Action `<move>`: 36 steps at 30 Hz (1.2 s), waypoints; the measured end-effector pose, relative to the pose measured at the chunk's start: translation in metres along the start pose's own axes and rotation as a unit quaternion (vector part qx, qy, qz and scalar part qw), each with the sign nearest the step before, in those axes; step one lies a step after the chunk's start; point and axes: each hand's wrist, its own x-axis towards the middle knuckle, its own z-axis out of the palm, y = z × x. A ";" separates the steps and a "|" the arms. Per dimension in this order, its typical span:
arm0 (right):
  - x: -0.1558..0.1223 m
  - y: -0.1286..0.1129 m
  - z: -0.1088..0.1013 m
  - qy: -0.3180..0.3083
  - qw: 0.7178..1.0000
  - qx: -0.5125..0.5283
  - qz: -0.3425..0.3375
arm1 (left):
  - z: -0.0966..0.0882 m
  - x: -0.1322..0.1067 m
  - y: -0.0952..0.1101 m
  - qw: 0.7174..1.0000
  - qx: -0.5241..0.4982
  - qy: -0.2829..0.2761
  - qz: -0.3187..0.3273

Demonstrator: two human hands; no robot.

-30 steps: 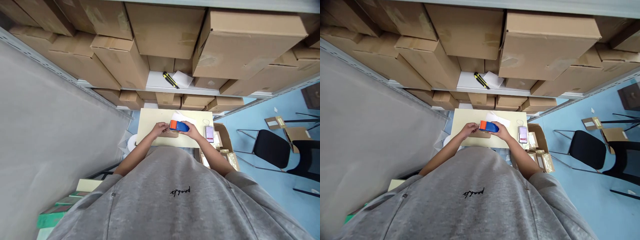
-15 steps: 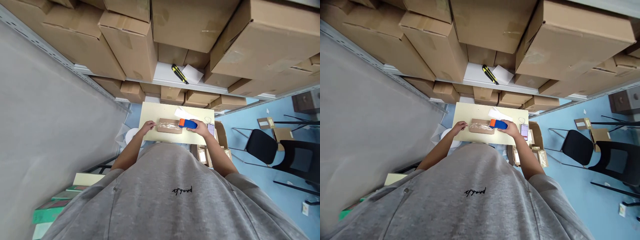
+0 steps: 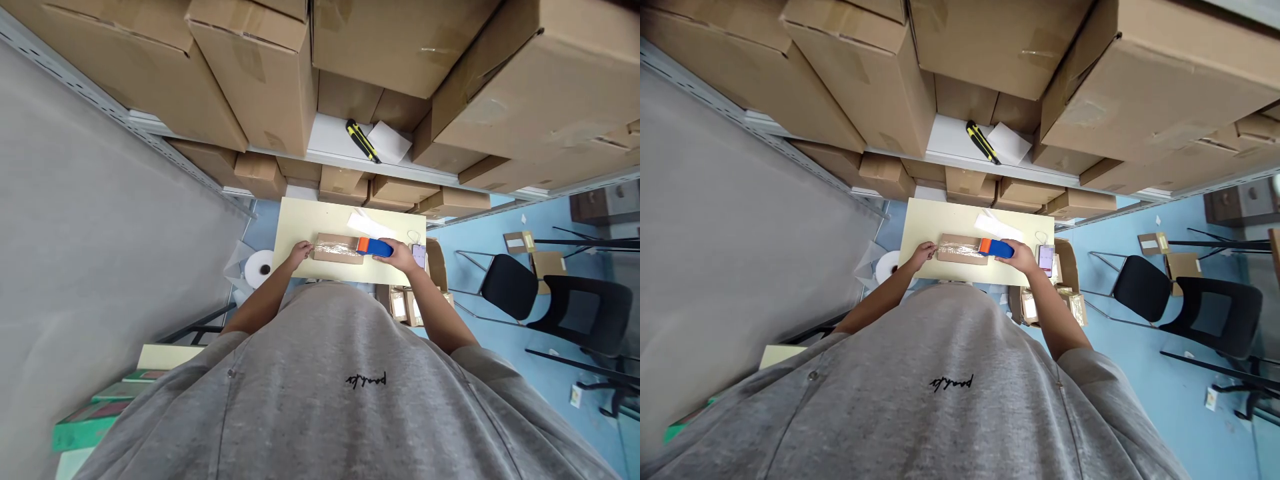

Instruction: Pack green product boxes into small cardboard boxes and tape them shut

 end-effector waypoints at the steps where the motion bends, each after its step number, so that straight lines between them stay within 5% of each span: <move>1: 0.000 0.000 0.001 0.000 1.000 0.001 0.003 | 0.002 0.000 0.000 1.000 0.024 0.011 0.007; 6: 0.000 0.005 0.010 0.004 1.000 0.023 0.006 | 0.016 -0.001 0.004 0.965 0.238 0.101 0.049; 12: 0.001 0.019 0.018 0.024 0.997 0.075 -0.006 | 0.037 -0.009 0.025 0.899 0.386 0.200 -0.057; 14: 0.001 0.024 0.018 0.032 0.995 0.090 -0.009 | 0.043 -0.014 0.033 0.874 0.434 0.218 -0.004; 16: 0.001 0.029 0.018 0.033 0.995 0.097 -0.013 | 0.053 -0.019 0.039 0.843 0.498 0.152 0.134; 18: 0.002 0.032 0.018 0.033 0.994 0.098 -0.016 | 0.066 -0.019 0.041 0.795 0.540 0.026 0.274; 20: 0.003 0.034 0.020 0.036 0.995 0.096 -0.017 | 0.081 -0.014 0.041 0.753 0.559 -0.068 0.340; 26: 0.007 0.042 0.027 0.028 0.997 0.068 -0.002 | 0.103 0.014 0.035 0.701 0.631 -0.112 0.312; 36: -0.043 0.109 -0.002 0.047 0.993 0.062 0.089 | 0.103 0.015 0.039 0.683 0.678 -0.104 0.249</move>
